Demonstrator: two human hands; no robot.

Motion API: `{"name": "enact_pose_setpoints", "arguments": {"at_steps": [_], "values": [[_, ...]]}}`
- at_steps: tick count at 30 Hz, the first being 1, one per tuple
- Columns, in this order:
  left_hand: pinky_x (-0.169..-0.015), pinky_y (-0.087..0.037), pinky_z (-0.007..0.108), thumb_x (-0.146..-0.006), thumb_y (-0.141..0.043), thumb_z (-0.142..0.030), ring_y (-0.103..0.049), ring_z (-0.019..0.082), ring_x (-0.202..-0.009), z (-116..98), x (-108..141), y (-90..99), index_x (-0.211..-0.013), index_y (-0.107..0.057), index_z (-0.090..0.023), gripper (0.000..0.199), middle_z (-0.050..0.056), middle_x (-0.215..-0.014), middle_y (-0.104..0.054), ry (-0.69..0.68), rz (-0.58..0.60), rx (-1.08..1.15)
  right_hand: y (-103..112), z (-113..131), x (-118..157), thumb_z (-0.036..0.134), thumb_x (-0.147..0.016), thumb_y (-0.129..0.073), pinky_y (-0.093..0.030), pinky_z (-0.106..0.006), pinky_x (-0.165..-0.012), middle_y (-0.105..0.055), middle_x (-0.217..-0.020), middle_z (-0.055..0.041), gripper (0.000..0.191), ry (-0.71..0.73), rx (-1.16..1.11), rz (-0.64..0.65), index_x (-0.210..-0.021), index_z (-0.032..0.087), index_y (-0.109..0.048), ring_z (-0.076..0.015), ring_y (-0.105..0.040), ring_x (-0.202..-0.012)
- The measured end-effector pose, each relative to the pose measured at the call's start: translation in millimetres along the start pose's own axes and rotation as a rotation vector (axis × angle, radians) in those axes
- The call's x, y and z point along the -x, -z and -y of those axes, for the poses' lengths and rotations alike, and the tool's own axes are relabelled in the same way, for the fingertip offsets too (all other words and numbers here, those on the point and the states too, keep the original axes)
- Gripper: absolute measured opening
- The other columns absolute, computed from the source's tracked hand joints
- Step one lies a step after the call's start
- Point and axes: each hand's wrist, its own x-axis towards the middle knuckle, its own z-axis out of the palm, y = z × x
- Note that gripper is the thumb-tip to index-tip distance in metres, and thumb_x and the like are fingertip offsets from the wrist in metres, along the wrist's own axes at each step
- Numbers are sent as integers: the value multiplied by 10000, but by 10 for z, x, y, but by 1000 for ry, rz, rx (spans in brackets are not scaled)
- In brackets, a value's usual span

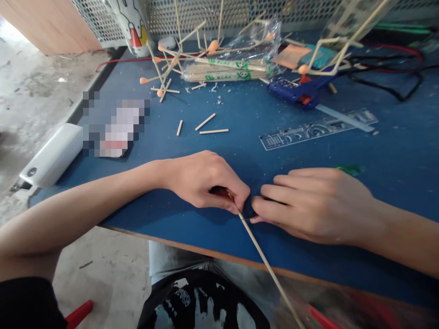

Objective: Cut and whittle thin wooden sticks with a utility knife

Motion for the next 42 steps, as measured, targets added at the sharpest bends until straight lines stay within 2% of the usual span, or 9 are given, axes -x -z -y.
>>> {"name": "enact_pose_setpoints", "arguments": {"at_steps": [8, 17, 25, 34, 39, 42], "values": [[-809, -510, 299, -1140, -702, -275, -777, 165, -870, -28, -7, 21, -1015, -829, -263, 179, 33, -985, -885, -13, 25, 22, -37, -72, 17, 402, -1259, -411, -388, -360, -651, -628, -727, 45, 451, 14, -36, -15, -916, 276, -676, -194, -537, -672], [-834, -526, 316, -1147, -691, -281, -781, 172, -891, -18, 5, 18, -1029, -831, -267, 184, 30, -1002, -887, -14, 31, 11, -116, -45, 139, 401, -1250, -440, -366, -395, -690, -603, -759, 37, 380, -3, -12, -44, -958, 284, -653, -223, -504, -731], [-822, -523, 318, -1143, -707, -273, -808, 165, -918, -12, -12, 22, -1038, -840, -273, 169, 21, -1039, -905, -17, 37, 23, -94, -24, 96, 396, -1247, -450, -377, -395, -693, -620, -764, 32, 373, 5, -3, -24, -967, 282, -669, -222, -526, -727], [-775, -470, 345, -1145, -704, -298, -834, 160, -931, -25, -8, -46, -1016, -843, -297, 190, 9, -1052, -917, -4, 1, -55, 45, 84, 1, 283, -1240, -409, -413, -383, -655, -621, -736, 45, 385, 27, 36, 23, -962, 272, -675, -189, -582, -641], [-803, -482, 321, -1131, -716, -279, -828, 155, -935, -54, -26, -3, -1009, -854, -306, 186, 8, -1056, -915, 35, 28, -11, 10, 42, 17, 384, -1252, -430, -395, -372, -651, -595, -708, 45, 438, 17, 46, -13, -900, 282, -670, -179, -558, -648], [-831, -495, 304, -1119, -720, -235, -829, 150, -939, -70, -27, 25, -1002, -851, -311, 191, 4, -1064, -913, 33, 50, 11, -60, 12, 69, 423, -1247, -447, -362, -393, -657, -642, -741, 33, 446, 6, 57, -76, -899, 270, -681, -183, -533, -670]]}}
